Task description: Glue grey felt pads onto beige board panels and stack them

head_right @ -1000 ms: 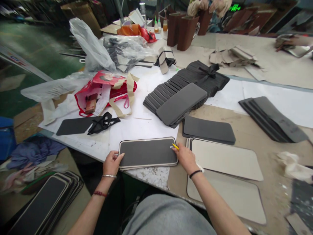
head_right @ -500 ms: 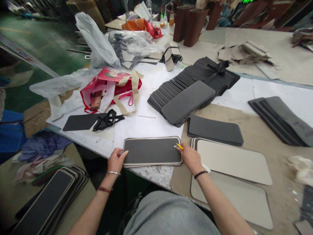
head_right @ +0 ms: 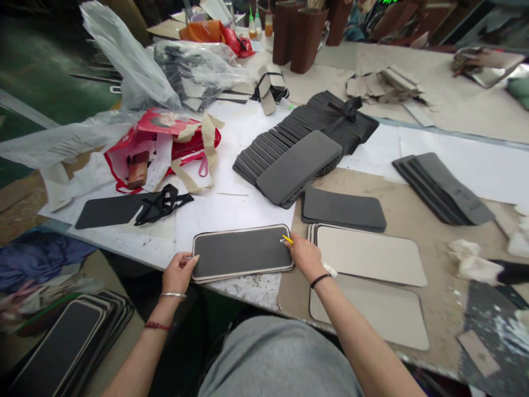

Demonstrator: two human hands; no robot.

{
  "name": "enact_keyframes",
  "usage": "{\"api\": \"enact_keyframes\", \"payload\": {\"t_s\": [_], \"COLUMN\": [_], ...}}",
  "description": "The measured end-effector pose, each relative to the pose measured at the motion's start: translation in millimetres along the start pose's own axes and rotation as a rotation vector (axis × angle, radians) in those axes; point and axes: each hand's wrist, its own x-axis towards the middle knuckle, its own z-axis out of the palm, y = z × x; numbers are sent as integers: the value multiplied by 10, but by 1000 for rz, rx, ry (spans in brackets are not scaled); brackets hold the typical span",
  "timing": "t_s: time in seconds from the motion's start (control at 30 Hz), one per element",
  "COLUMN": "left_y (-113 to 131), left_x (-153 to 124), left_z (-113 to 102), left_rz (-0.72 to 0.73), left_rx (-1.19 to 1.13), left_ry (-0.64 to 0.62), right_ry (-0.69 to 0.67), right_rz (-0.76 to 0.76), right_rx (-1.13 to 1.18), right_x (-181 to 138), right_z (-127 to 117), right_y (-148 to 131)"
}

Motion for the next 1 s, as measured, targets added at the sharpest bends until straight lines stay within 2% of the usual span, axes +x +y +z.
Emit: {"api": "enact_keyframes", "payload": {"t_s": [1.0], "left_y": [-38], "left_x": [2], "left_z": [17], "left_rz": [-7], "left_rx": [4], "left_ry": [32], "right_ry": [29], "right_rz": [-51], "right_rx": [-90], "right_x": [23], "right_z": [36], "right_y": [7]}}
